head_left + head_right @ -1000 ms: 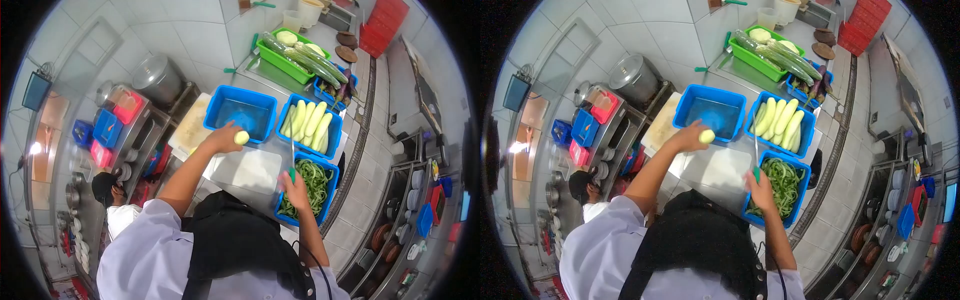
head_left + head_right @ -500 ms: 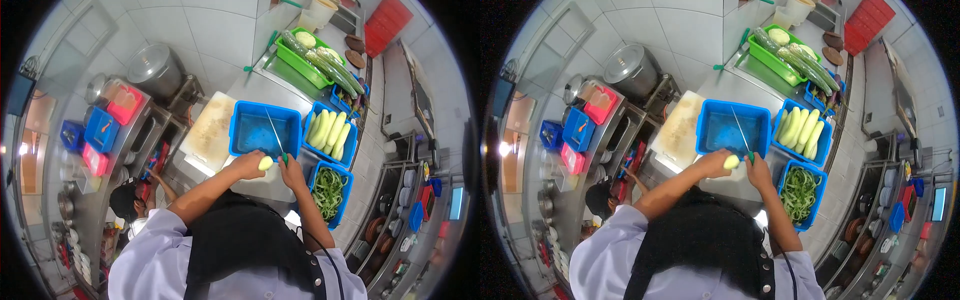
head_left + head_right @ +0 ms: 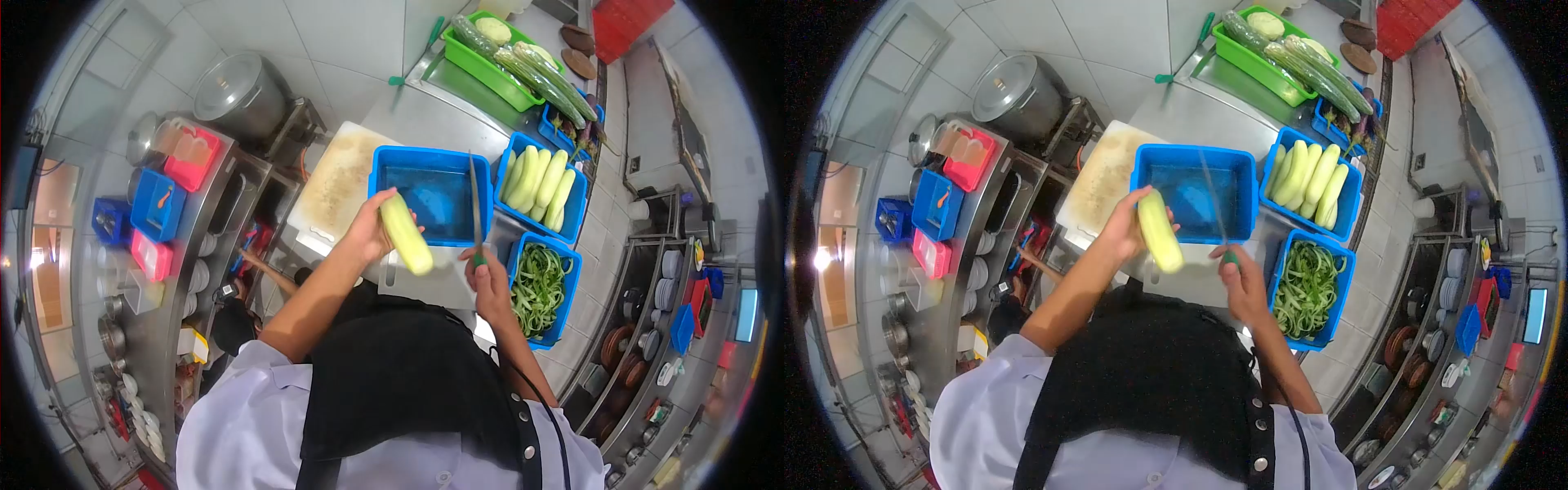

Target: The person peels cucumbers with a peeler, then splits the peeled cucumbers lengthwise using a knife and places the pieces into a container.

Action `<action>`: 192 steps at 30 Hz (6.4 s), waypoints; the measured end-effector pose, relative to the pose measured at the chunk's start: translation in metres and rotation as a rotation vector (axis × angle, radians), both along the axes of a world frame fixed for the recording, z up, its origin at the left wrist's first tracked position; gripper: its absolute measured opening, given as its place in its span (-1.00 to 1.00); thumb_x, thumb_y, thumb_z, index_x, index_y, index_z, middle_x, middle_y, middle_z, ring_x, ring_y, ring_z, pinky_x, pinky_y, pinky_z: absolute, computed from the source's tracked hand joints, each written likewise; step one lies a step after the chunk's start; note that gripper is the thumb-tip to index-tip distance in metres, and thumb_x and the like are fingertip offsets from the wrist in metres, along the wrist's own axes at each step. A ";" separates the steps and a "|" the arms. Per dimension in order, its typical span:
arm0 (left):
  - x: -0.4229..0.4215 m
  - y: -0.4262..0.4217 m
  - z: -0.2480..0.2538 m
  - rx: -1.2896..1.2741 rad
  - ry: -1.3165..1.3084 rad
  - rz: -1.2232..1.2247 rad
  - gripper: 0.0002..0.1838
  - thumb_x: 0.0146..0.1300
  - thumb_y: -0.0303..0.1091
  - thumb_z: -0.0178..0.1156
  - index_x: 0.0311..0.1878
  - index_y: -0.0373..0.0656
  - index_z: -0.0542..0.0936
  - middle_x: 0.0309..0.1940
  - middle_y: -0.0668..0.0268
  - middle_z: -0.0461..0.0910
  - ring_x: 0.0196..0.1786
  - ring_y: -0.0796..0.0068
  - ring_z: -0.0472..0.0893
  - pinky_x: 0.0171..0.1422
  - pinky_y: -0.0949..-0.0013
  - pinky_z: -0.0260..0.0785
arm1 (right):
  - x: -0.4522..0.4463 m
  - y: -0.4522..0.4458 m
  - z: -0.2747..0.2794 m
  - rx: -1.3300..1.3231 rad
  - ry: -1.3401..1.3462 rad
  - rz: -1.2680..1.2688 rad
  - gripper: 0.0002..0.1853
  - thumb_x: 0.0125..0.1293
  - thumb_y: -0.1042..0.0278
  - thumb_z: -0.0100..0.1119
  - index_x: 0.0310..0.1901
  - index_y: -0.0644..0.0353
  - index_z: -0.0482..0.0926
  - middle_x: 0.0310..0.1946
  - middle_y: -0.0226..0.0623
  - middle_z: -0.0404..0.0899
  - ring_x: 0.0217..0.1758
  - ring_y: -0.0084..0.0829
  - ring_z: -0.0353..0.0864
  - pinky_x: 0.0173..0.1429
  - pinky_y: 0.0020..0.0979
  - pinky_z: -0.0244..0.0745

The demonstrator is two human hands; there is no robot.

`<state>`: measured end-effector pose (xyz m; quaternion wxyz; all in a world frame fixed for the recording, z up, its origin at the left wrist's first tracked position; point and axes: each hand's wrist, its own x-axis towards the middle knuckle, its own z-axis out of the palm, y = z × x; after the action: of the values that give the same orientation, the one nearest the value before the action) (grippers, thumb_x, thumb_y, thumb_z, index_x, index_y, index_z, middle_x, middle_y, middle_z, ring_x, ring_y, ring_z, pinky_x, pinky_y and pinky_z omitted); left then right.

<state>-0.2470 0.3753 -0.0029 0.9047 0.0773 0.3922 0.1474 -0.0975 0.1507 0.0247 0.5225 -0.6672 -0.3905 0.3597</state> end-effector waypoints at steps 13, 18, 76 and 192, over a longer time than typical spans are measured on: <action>0.041 -0.034 0.021 0.207 -0.222 0.049 -0.48 0.54 0.10 0.06 0.35 0.01 0.27 -0.13 0.18 0.54 -0.14 0.28 0.67 -0.10 0.18 0.68 | -0.024 0.003 0.009 0.141 0.230 -0.035 -0.54 0.35 0.28 0.40 0.21 0.20 0.52 -0.36 -0.51 0.53 -0.38 -0.70 0.40 -0.28 -0.58 0.28; 0.059 -0.067 0.069 0.509 -0.186 0.050 -0.47 0.63 0.00 -0.08 0.48 0.05 0.07 0.07 0.14 0.52 0.02 0.17 0.62 0.02 0.09 0.63 | -0.026 0.020 0.037 -0.043 0.119 -0.140 -0.35 0.26 0.30 0.50 0.34 0.25 0.48 -0.23 -0.41 0.68 -0.36 -0.71 0.47 -0.27 -0.59 0.37; 0.076 -0.086 0.006 -0.042 -0.108 -0.039 -0.62 0.36 -0.13 0.18 -0.04 -0.29 0.40 -0.28 0.09 0.55 -0.26 0.26 0.61 -0.13 0.27 0.62 | -0.077 -0.100 0.041 -0.185 0.024 -0.133 -0.63 0.68 0.17 -0.23 -0.23 0.28 0.39 -0.57 -0.11 0.39 -0.50 -0.14 0.44 -0.32 -0.17 0.30; 0.056 -0.177 0.024 0.043 0.011 0.030 -0.68 0.46 -0.28 -0.11 0.18 -0.17 0.42 -0.24 0.13 0.55 -0.20 0.18 0.62 0.09 0.07 0.61 | -0.065 -0.126 -0.035 -0.001 -0.501 -0.011 -0.66 0.35 0.64 0.04 0.16 0.42 0.47 -0.07 0.10 0.54 -0.04 0.08 0.54 0.03 -0.10 0.47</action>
<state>-0.1906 0.1985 0.0208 0.8982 0.0914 0.3953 0.1690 -0.1626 0.0251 -0.0102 0.4109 -0.7378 -0.5042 0.1803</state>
